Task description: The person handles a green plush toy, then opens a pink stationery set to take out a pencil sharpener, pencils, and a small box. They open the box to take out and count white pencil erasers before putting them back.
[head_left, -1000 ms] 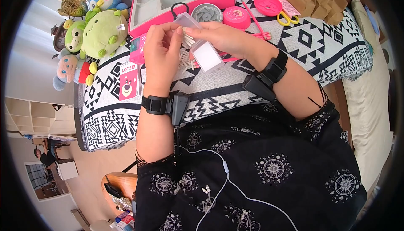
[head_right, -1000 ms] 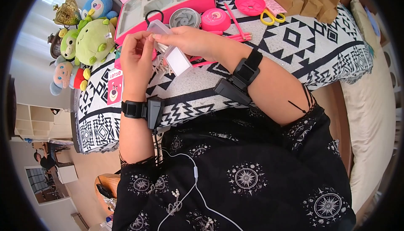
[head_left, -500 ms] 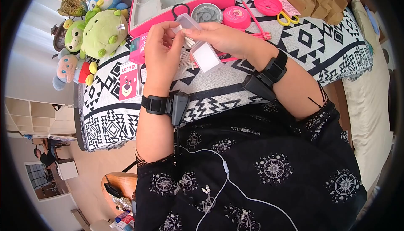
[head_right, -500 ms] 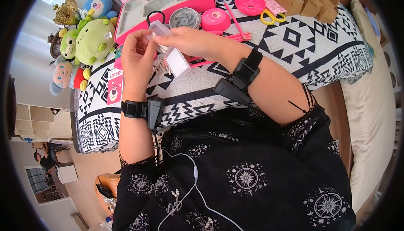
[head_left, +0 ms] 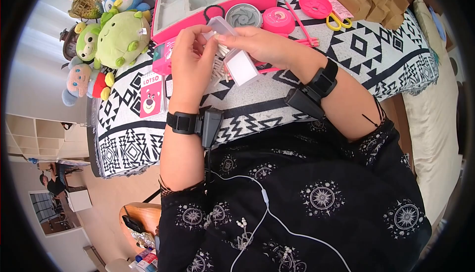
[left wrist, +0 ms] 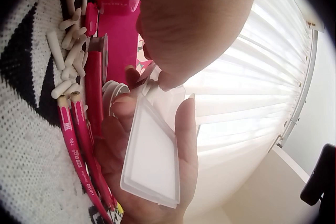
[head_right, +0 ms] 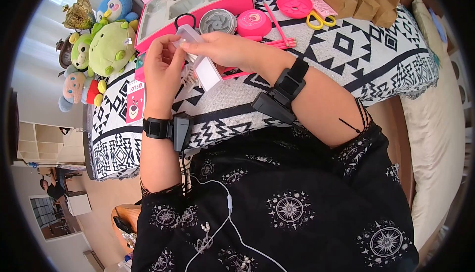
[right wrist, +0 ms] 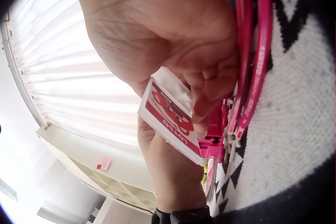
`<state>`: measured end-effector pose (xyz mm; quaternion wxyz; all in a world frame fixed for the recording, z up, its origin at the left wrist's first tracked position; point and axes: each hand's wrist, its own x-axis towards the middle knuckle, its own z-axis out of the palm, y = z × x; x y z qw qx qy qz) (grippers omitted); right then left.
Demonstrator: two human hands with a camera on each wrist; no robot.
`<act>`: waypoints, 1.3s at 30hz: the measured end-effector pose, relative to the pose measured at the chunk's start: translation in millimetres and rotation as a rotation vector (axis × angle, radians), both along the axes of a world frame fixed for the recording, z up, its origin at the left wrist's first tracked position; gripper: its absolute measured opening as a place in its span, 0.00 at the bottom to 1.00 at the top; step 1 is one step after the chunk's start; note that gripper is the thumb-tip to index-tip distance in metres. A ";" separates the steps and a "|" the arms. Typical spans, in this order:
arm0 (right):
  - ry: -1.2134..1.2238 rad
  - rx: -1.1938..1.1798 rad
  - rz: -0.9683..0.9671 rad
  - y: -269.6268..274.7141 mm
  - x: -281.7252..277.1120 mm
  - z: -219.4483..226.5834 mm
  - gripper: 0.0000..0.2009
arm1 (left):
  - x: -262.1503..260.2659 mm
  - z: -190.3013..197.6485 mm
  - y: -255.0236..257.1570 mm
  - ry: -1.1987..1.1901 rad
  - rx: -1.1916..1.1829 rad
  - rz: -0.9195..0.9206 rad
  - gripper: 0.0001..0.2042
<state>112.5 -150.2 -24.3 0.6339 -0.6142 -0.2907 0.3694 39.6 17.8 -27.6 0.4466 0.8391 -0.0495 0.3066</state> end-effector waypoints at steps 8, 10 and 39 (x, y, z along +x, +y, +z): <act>-0.022 0.028 -0.027 2.5 0.9 -4.2 0.26 | 0.4 0.1 -0.8 -0.002 -0.020 -0.007 0.09; -0.031 0.027 -0.032 2.5 1.2 -3.9 0.26 | 0.8 -0.2 -1.0 -0.011 -0.029 -0.009 0.09; -0.012 0.033 -0.046 -0.3 -2.2 4.2 0.25 | -1.9 2.8 -3.2 0.067 -0.002 0.005 0.08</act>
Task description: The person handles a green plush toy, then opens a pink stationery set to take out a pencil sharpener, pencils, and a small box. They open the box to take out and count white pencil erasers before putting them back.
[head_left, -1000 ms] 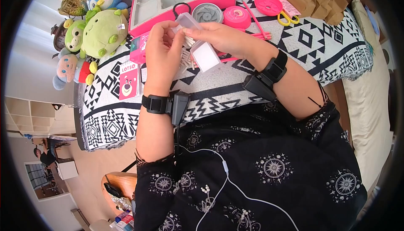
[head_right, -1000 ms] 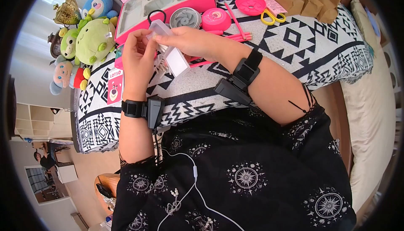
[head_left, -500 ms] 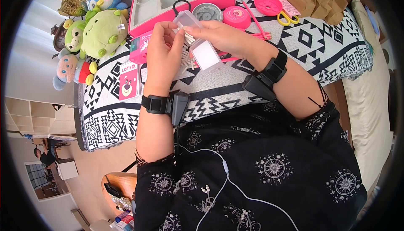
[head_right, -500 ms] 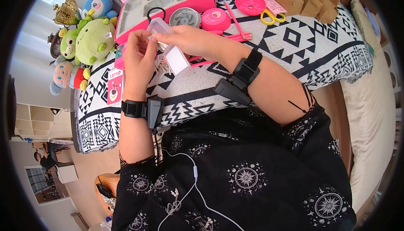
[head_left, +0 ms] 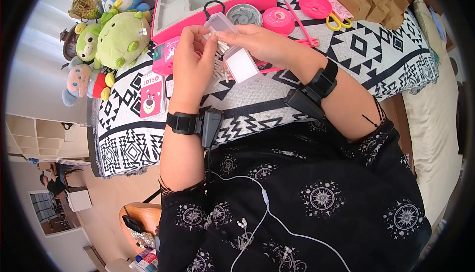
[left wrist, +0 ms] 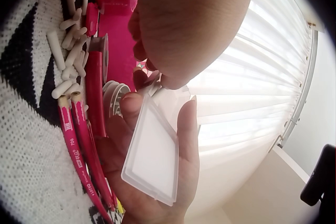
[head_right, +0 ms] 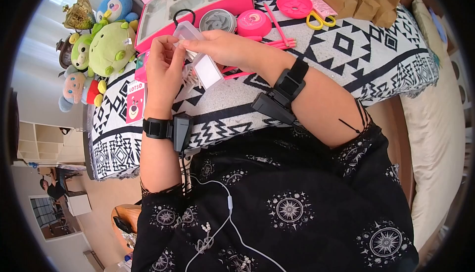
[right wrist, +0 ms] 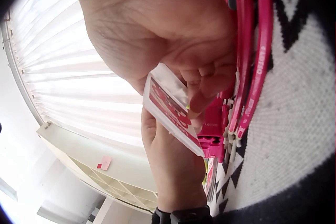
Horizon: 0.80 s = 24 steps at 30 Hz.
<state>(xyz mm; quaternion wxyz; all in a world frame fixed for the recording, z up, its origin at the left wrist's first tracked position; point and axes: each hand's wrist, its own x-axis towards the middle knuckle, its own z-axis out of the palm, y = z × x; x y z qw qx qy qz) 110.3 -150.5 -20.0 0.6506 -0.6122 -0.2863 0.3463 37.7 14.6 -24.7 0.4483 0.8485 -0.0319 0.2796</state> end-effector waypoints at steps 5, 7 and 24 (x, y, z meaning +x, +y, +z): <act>-0.008 0.012 -0.002 -0.7 0.1 0.1 0.25 | 0.8 -1.4 0.6 -0.022 -0.035 -0.004 0.06; -0.016 0.016 0.013 -1.1 0.7 -0.1 0.24 | -0.3 0.4 0.4 0.006 -0.038 0.004 0.06; 0.029 0.072 -0.063 -0.6 -1.2 4.3 0.23 | 0.5 -2.5 1.7 0.042 -0.042 -0.019 0.07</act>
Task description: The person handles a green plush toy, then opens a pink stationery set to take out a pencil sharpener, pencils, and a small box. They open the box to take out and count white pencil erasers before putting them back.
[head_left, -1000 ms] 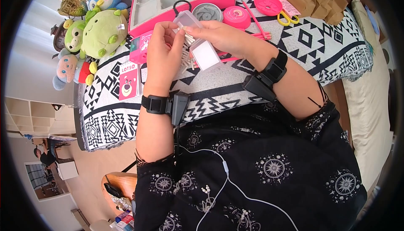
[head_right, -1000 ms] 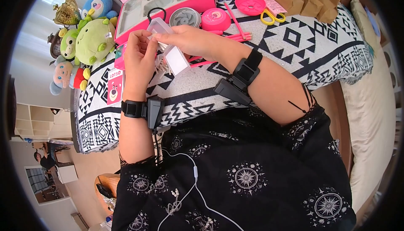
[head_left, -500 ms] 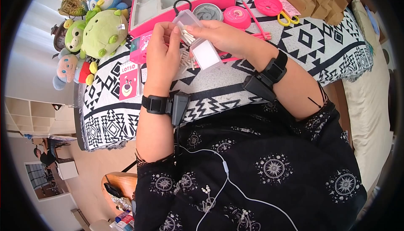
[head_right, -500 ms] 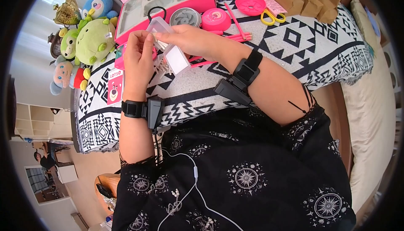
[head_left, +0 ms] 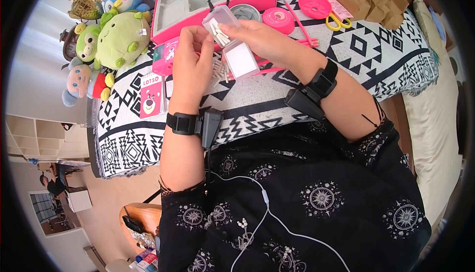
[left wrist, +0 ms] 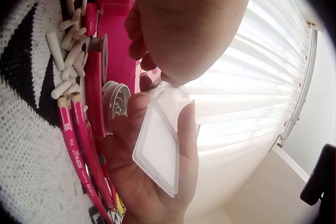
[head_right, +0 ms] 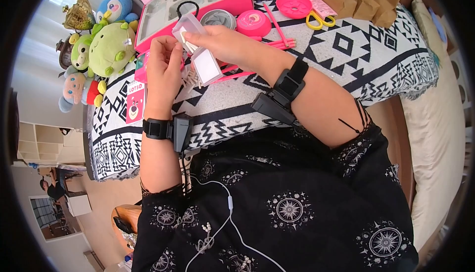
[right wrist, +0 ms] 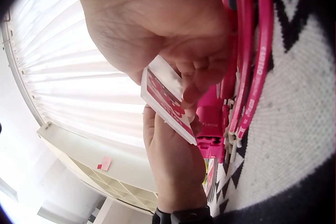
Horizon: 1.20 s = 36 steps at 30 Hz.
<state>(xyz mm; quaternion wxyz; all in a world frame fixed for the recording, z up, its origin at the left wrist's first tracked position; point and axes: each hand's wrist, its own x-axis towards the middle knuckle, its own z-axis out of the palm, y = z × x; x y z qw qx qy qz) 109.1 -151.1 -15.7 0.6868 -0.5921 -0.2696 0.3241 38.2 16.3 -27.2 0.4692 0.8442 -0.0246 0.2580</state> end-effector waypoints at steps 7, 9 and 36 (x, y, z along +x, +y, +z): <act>-0.003 0.015 -0.034 1.8 -0.2 -2.1 0.24 | -2.0 3.9 -1.5 0.037 -0.021 -0.004 0.05; -0.007 -0.005 -0.027 0.6 -1.1 0.3 0.24 | 0.1 0.9 0.4 0.007 -0.001 0.006 0.06; 0.003 0.024 -0.029 1.6 0.8 -2.5 0.21 | -3.5 -3.8 2.3 0.314 0.328 -0.066 0.10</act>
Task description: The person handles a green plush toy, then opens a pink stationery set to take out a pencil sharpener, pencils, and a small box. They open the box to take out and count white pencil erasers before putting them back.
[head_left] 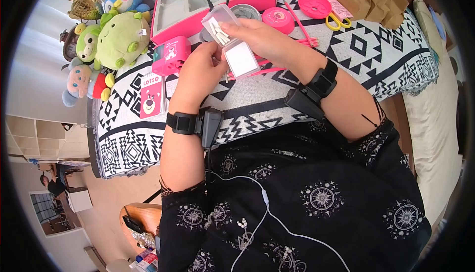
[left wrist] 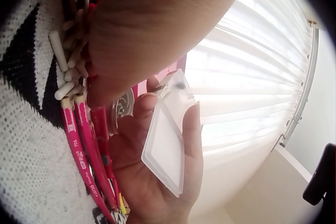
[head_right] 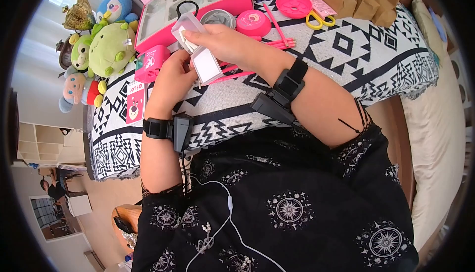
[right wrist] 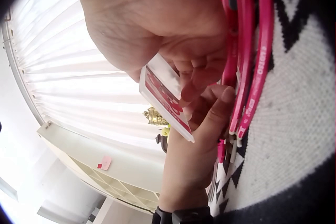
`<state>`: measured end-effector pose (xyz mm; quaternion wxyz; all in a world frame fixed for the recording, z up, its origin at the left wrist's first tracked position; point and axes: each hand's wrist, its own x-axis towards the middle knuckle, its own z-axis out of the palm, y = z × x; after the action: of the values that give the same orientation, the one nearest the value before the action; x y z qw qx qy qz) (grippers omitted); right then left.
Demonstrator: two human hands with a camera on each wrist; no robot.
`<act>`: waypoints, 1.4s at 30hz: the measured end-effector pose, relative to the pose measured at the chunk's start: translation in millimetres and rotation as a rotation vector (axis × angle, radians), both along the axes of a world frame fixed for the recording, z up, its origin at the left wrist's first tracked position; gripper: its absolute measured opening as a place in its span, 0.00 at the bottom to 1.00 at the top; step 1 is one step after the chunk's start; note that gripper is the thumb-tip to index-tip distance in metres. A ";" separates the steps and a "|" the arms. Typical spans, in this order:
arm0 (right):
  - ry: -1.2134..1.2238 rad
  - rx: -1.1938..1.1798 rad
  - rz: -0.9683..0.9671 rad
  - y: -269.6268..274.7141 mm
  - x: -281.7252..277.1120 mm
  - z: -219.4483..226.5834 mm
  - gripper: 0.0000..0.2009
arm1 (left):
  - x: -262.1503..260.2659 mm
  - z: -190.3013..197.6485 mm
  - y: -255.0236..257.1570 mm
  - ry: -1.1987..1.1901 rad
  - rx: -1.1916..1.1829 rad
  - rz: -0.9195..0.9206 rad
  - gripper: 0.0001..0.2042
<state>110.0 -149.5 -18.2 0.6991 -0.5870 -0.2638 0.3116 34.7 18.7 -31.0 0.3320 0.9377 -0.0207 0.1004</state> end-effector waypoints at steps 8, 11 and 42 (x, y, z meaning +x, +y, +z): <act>-0.007 -0.021 0.007 -1.2 -2.6 4.2 0.21 | -0.6 1.5 1.0 -0.014 0.058 -0.046 0.09; 0.000 -0.029 -0.001 -1.0 -3.0 4.8 0.20 | 0.3 -0.6 1.8 -0.010 0.031 -0.051 0.08; -0.058 -0.121 0.105 -3.2 -0.4 1.6 0.26 | 0.5 5.0 -4.0 -0.501 -0.356 0.055 0.06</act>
<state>109.6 -152.7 -16.7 0.6371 -0.6224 -0.2948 0.3461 35.1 14.6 -26.0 0.4726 0.8112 -0.0586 0.3393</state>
